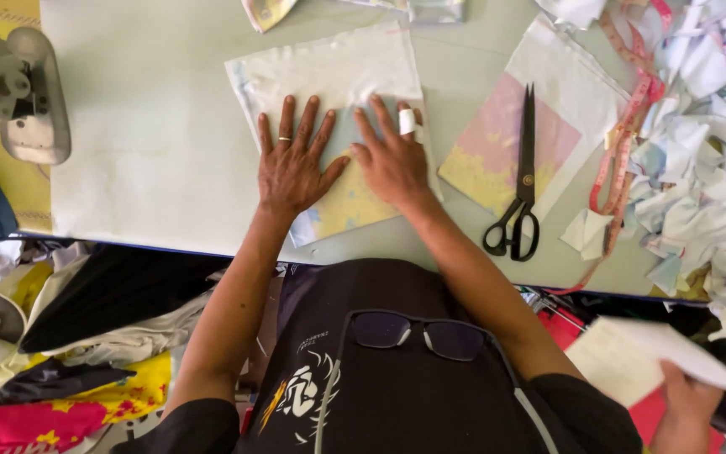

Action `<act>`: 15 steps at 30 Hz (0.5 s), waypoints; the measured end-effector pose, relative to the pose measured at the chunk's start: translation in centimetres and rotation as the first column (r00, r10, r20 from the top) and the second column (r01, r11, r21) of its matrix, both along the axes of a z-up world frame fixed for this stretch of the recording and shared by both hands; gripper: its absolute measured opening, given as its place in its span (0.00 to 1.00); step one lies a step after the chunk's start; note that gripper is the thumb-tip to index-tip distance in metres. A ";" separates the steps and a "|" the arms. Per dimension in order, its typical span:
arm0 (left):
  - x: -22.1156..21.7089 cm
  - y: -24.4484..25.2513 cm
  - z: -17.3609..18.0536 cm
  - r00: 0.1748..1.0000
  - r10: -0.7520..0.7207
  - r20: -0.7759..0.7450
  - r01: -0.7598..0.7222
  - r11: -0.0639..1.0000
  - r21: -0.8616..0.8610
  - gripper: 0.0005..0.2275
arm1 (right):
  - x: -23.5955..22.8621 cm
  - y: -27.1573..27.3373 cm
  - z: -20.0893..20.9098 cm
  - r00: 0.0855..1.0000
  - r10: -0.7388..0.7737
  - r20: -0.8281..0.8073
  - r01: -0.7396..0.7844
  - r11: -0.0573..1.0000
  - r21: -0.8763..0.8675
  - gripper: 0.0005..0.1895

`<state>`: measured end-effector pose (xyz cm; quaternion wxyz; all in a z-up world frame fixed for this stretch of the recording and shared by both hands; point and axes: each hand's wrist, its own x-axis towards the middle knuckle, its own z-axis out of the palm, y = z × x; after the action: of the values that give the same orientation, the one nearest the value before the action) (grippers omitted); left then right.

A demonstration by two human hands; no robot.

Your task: The person aligns a printed transfer sheet onto a piece of white fabric, measures and marks the fabric with a tape measure and pen, and then uses a heat press to apply the transfer. They then unfold a larger printed fabric sheet and measure it.

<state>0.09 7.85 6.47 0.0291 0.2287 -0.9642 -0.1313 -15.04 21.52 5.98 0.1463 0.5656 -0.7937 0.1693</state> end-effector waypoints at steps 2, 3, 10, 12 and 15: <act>0.8 -0.8 -0.2 1.000 -0.001 -0.022 0.001 1.000 -0.008 0.32 | 0.4 -0.7 -0.1 1.000 -0.009 0.019 0.009 1.000 0.000 0.24; 0.3 -1.1 -0.5 0.999 0.001 -0.042 -0.001 1.000 -0.016 0.32 | -0.1 -0.7 -0.1 0.999 -0.016 0.039 0.016 1.000 -0.002 0.23; 6.1 -7.3 1.9 0.998 0.067 -0.015 -0.067 0.998 -0.006 0.33 | 0.6 3.4 -0.2 0.974 -0.164 0.156 0.162 0.986 0.030 0.21; 8.1 -8.7 1.6 0.991 0.126 -0.052 -0.124 0.992 0.035 0.36 | 2.0 5.0 0.1 0.967 -0.176 0.184 0.184 0.982 -0.029 0.15; 7.9 -8.9 1.5 0.986 0.142 -0.087 -0.140 0.990 0.024 0.35 | 5.6 6.7 -0.7 0.957 -0.182 0.224 0.204 0.975 -0.082 0.11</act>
<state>8.02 -1.02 7.94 0.0791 0.2904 -0.9422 -0.1474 -9.48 28.24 5.25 0.1045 0.4551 -0.8465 0.2558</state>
